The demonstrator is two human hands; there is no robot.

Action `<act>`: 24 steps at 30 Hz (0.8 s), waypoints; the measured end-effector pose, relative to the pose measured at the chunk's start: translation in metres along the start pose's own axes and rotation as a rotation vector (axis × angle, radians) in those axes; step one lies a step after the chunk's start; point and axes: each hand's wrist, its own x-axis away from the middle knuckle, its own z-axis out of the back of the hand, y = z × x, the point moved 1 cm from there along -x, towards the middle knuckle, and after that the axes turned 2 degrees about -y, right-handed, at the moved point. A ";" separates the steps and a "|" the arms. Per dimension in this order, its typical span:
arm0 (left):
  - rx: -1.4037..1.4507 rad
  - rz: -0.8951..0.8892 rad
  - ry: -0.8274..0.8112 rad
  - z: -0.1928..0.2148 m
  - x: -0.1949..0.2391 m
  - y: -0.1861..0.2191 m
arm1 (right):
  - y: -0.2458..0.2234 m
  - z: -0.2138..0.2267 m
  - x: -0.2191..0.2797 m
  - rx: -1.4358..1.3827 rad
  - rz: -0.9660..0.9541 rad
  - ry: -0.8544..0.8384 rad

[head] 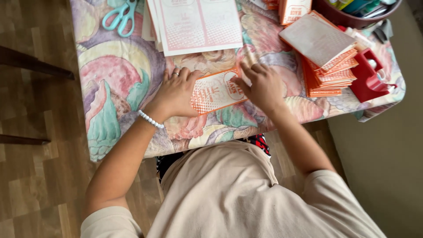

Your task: The person is manually folding paper food wrappers and organizing them into stacks on a table.

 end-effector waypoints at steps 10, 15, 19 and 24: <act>0.303 0.183 -0.086 -0.010 -0.020 0.023 | -0.093 0.065 0.045 -0.473 -0.084 0.098; 1.524 0.229 0.304 0.007 0.015 0.104 | -0.099 0.062 0.044 -0.125 0.273 0.271; 1.740 0.255 0.359 0.000 0.006 0.100 | -0.047 0.098 0.014 -0.037 0.448 0.226; 1.698 0.024 0.205 0.023 0.005 0.102 | 0.076 0.127 -0.009 0.036 0.569 0.274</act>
